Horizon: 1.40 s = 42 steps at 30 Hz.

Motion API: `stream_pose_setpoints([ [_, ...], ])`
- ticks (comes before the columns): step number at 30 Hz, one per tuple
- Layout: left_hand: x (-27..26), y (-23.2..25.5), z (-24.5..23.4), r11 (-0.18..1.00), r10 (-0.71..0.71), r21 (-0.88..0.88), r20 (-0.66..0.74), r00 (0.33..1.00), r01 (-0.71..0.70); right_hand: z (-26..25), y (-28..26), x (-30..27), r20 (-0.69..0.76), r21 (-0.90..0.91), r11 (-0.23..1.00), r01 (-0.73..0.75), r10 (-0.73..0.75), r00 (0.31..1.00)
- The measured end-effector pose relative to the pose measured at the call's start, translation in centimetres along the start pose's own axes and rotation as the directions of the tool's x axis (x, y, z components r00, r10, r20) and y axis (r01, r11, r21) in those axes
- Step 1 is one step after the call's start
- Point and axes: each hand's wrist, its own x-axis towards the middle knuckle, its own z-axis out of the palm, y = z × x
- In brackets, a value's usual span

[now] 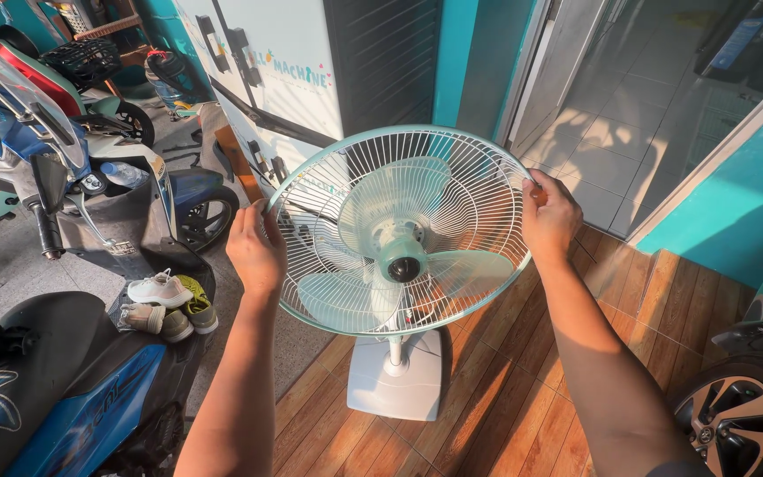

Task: The person reassembles a standing electric fan by attaching the front and rear wire cages to the fan head. They use a screwdriver to tighten the screws securing the cages in place.

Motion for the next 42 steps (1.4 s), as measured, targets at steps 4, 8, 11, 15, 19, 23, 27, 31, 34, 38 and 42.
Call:
stream_pose_setpoints([
  [4, -0.1, -0.2, 0.3, 0.999, 0.026, 0.022, 0.002, 1.000, -0.026, 0.3, 0.2, 0.0, -0.064, -0.008, 0.994, 0.108, -0.108, 0.992],
  [8, 0.0, -0.2, 0.2, 0.998, 0.046, 0.045, 0.009, 0.999, -0.046, 0.0, -0.2, 0.2, 0.000, 0.062, 0.998, -0.033, 0.033, 0.999],
  [11, 0.0, 0.0, -0.1, 0.998, 0.001, 0.061, 0.055, 0.998, -0.004, -0.7, -0.9, 0.3, 0.049, 0.090, 0.987, -0.137, 0.133, 0.990],
  [15, -0.2, 0.5, -0.7, 0.998, 0.021, 0.060, 0.109, 0.994, -0.028, -1.5, -2.6, 0.3, -0.043, 0.150, 0.987, 0.064, -0.059, 0.997],
  [19, -0.1, 0.9, -1.4, 0.990, 0.110, 0.079, 0.098, 0.989, -0.118, -2.1, -5.1, 0.3, -0.063, 0.126, 0.991, 0.039, -0.032, 0.998],
  [23, -0.5, 1.3, -2.5, 0.991, 0.130, 0.015, 0.034, 0.991, -0.131, -3.2, -7.9, -0.4, 0.002, 0.131, 0.991, 0.006, -0.006, 1.000],
  [27, -2.8, 0.8, -4.9, 0.998, 0.060, -0.006, 0.100, 0.993, -0.060, -3.6, -10.8, -2.9, 0.190, 0.103, 0.994, -0.026, 0.006, 0.982],
  [31, -4.9, -0.3, -9.2, 0.996, 0.079, 0.031, 0.126, 0.989, -0.083, -1.6, -15.1, -5.9, 0.277, 0.329, 0.944, 0.022, -0.119, 0.954],
  [34, -5.9, -1.4, -13.3, 0.990, 0.059, 0.117, 0.143, 0.988, -0.076, 0.6, -19.2, -8.7, 0.435, 0.449, 0.876, -0.174, -0.044, 0.899],
  [38, -8.2, -3.5, -21.1, 0.967, -0.029, 0.252, 0.198, 0.980, -0.022, 3.8, -25.7, -13.1, 0.563, 0.586, 0.759, -0.284, -0.129, 0.817],
  [42, -10.8, -6.1, -29.8, 0.932, -0.107, 0.360, 0.193, 0.975, 0.031, 6.2, -33.1, -18.8, 0.711, 0.599, 0.639, -0.483, -0.147, 0.687],
])
